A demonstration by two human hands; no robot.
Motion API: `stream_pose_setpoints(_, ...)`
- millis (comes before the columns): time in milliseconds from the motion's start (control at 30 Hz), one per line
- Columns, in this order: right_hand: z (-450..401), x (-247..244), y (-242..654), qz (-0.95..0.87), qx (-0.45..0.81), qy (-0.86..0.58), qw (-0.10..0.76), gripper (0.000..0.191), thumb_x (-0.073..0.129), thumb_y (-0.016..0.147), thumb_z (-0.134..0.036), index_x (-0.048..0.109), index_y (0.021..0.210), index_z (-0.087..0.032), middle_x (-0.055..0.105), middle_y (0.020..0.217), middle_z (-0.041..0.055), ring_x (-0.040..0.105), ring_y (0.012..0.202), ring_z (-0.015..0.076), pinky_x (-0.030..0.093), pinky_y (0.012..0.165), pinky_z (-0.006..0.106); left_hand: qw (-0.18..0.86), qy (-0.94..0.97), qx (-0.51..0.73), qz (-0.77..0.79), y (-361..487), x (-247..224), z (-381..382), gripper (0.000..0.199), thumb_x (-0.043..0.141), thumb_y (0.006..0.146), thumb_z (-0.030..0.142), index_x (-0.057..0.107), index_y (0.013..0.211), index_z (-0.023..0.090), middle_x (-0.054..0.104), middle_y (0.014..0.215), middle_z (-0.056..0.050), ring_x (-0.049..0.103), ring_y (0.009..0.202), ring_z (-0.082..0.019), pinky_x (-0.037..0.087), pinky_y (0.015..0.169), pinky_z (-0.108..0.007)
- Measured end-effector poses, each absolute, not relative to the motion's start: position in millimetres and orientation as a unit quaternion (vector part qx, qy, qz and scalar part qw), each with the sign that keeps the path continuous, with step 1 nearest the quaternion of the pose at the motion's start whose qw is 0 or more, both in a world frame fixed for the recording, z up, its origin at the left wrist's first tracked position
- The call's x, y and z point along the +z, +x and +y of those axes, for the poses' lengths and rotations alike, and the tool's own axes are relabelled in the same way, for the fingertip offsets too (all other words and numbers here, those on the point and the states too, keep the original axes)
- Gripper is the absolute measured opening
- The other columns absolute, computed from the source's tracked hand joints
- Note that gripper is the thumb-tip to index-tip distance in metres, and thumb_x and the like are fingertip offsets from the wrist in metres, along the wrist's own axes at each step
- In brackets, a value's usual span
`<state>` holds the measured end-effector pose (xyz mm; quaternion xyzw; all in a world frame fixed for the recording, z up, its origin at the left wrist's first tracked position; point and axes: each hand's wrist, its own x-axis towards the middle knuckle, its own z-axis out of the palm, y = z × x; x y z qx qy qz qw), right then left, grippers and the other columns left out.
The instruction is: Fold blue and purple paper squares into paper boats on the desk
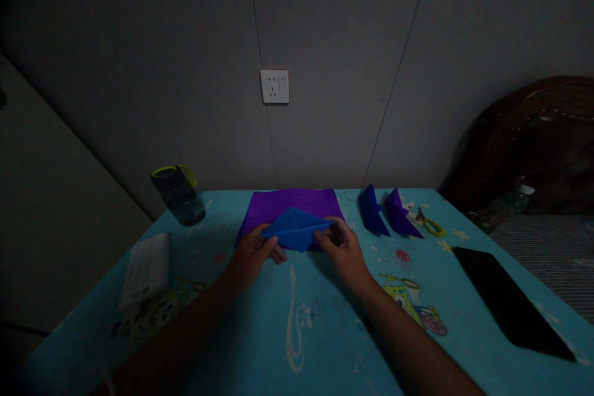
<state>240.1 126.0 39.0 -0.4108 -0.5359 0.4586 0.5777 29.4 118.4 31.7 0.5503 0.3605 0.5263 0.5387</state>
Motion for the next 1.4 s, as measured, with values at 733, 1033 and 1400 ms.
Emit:
stream_pose_setpoints(733, 125.4, 38.2, 242.2, -0.556, 0.502, -0.393, 0.534, 0.041, 0.082, 0.067, -0.044, 0.068, 0.1, -0.024, 0.07, 0.086, 0.0029, 0.065, 0.077, 0.0193, 0.053, 0.074, 0.035, 0.353, 0.68, 0.556, 0.322, 25.7, 32.3, 112.6, 0.017, 0.062, 0.084, 0.016, 0.069, 0.099, 0.019, 0.066, 0.115, -0.011, 0.065, 0.105, -0.021, 0.056, 0.079, -0.03)
stream_pose_setpoints(1033, 123.4, 43.2, 242.4, -0.582, 0.416, -0.414, 0.563, 0.034, 0.076, 0.073, -0.051, 0.062, 0.065, -0.021, 0.068, 0.113, 0.0083, 0.061, 0.1, 0.0252, 0.046, 0.087, 0.037, 0.375, 0.641, 0.552, 0.38, 25.2, 34.4, 113.4, 0.017, 0.069, 0.081, 0.028, 0.064, 0.07, 0.017, 0.047, 0.148, -0.013, 0.054, 0.127, -0.03, 0.044, 0.104, -0.044)
stream_pose_setpoints(1400, 122.3, 41.6, 237.8, -0.495, 0.502, -0.418, 0.573, 0.048, 0.084, 0.065, -0.048, 0.057, 0.096, -0.024, 0.069, 0.07, -0.0023, 0.063, 0.063, 0.0153, 0.05, 0.062, 0.027, 0.48, 0.547, 0.569, 0.383, 31.1, 30.1, 115.9, 0.036, 0.071, 0.079, 0.025, 0.057, 0.111, 0.021, 0.071, 0.107, -0.007, 0.068, 0.102, -0.022, 0.052, 0.09, -0.036)
